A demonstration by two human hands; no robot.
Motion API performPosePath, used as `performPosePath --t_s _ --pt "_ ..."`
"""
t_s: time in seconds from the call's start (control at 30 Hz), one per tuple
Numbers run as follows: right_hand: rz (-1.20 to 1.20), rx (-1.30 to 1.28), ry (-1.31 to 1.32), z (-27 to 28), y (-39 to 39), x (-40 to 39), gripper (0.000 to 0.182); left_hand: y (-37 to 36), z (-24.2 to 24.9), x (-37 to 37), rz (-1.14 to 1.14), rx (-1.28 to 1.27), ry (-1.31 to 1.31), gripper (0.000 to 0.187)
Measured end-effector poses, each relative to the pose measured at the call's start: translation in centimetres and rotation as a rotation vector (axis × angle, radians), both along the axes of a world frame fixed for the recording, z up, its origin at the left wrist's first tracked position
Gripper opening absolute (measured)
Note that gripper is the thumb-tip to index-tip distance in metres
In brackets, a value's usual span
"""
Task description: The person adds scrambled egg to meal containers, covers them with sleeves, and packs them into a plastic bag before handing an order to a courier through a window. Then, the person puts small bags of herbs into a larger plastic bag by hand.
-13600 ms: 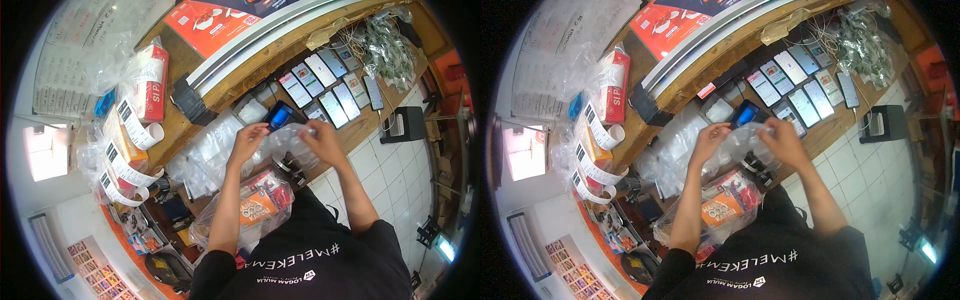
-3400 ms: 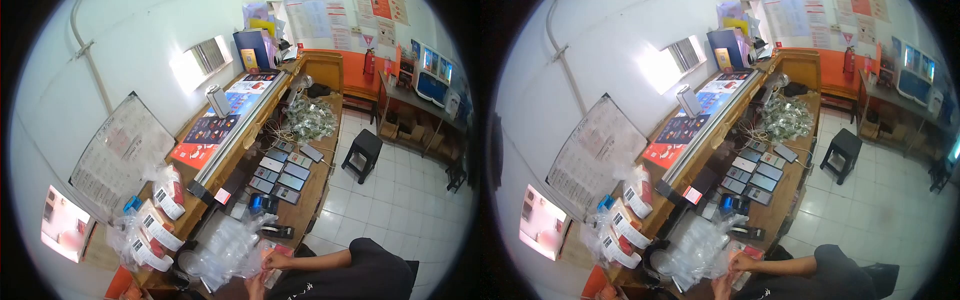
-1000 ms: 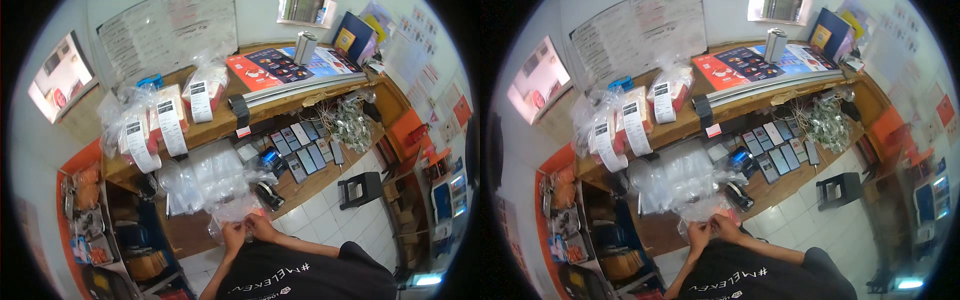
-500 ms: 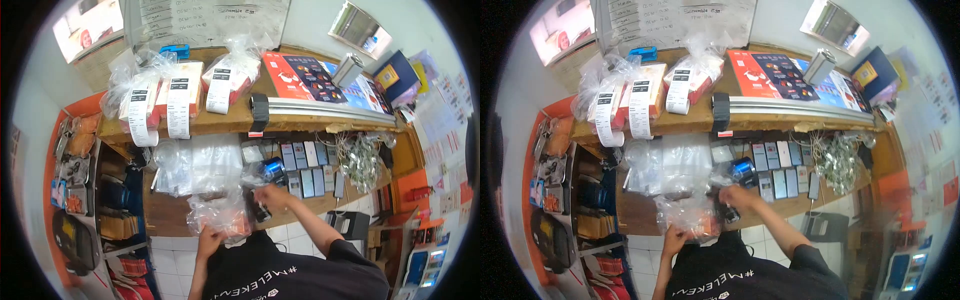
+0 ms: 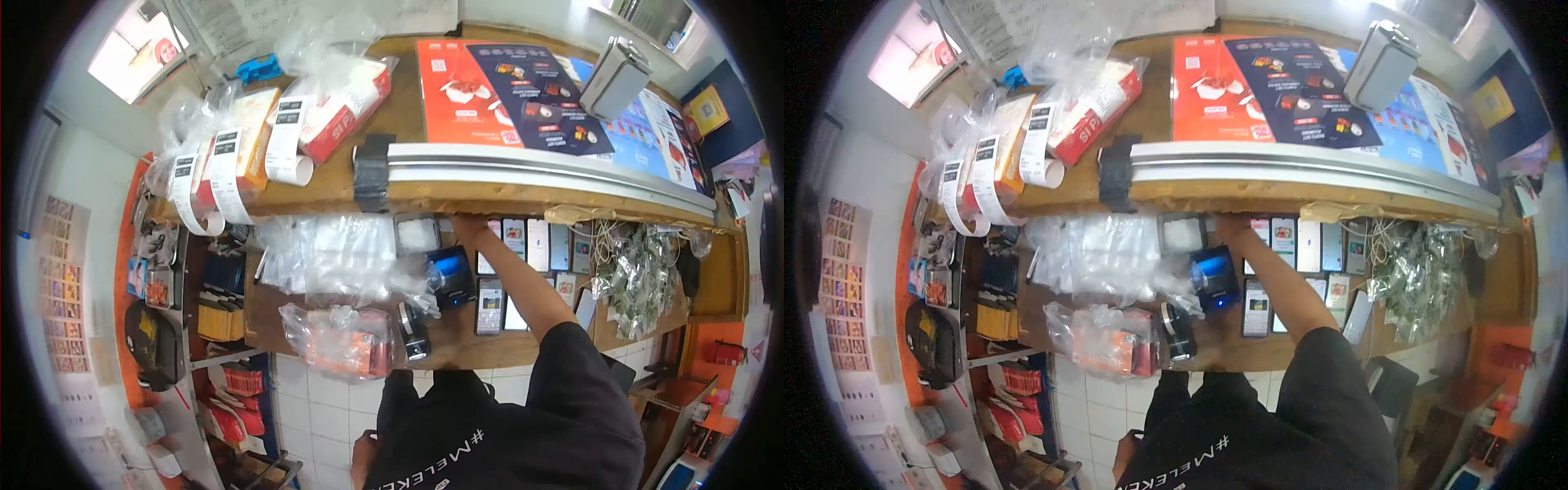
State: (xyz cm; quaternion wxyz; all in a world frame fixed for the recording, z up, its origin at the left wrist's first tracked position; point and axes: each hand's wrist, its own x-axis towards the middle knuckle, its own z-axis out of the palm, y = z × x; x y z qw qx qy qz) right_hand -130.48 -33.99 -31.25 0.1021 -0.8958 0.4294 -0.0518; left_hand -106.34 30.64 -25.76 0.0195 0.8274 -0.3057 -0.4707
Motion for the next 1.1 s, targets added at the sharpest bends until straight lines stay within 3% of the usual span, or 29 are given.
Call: performPosePath --t_s 0.07,0.13,0.2,0.23,0.3,0.37,0.4,0.43,0.5,0.57,0.6,0.7,0.87,0.97,1.1 --pt "-0.112 0.033 -0.085 -2.7 -0.9 0.3 0.061 0.0 -1.3 -1.1 -0.05 0.078 -0.102 0.041" --pt "-0.201 -0.003 -0.109 -9.6 -1.9 1.4 0.06 -0.6 -2.8 -1.6 -0.12 0.197 -0.176 0.041" --pt "-0.146 0.072 -0.078 -9.0 -2.7 1.3 0.066 -4.5 -3.4 -1.1 -0.16 0.183 -0.199 0.041" --pt "-0.109 0.134 -0.055 -5.7 -1.9 1.2 0.067 -6.5 -3.6 -0.7 -0.173 0.149 -0.203 0.04" --pt "-0.061 0.06 -0.172 -9.6 -2.2 2.1 0.064 -11.2 -2.9 0.3 -0.198 0.05 -0.199 0.04" --pt "-0.184 0.067 -0.321 -3.4 0.2 1.6 0.06 -16.0 -1.3 1.3 -0.236 -0.058 -0.19 0.039" --pt "-0.18 -0.03 -0.185 3.2 2.5 0.7 0.057 -18.5 -0.2 1.7 -0.255 -0.113 -0.182 0.039" --pt "-0.103 0.016 -0.151 4.8 3.6 -0.1 0.07 -20.9 1.1 2.2 -0.283 -0.162 -0.176 0.039" --pt "-0.099 0.391 -0.11 8.6 5.6 -1.3 0.066 -25.7 4.0 2.6 -0.34 -0.251 -0.174 0.038" --pt "0.007 0.339 -0.492 6.6 7.7 -3.1 0.055 -30.3 7.2 2.6 -0.406 -0.326 -0.176 0.037" --pt "0.021 0.585 -0.536 8.6 8.4 -4.6 0.057 -32.2 8.7 2.4 -0.441 -0.353 -0.176 0.037" --pt "0.109 0.923 -0.862 13.9 9.3 -10.5 0.069 -37.9 13.5 0.9 -0.538 -0.426 -0.194 0.036" --pt "-0.049 0.899 -1.724 15.1 8.6 -14.7 0.058 -44.8 19.7 -3.4 -0.687 -0.485 -0.231 0.035" --pt "-0.142 0.833 -1.92 15.3 7.8 -15.0 0.054 -47.9 22.1 -6.0 -0.756 -0.494 -0.25 0.034" --pt "-0.126 0.787 -1.989 15.2 6.8 -14.1 0.05 -51.0 25.1 -9.5 -0.813 -0.484 -0.28 0.033"
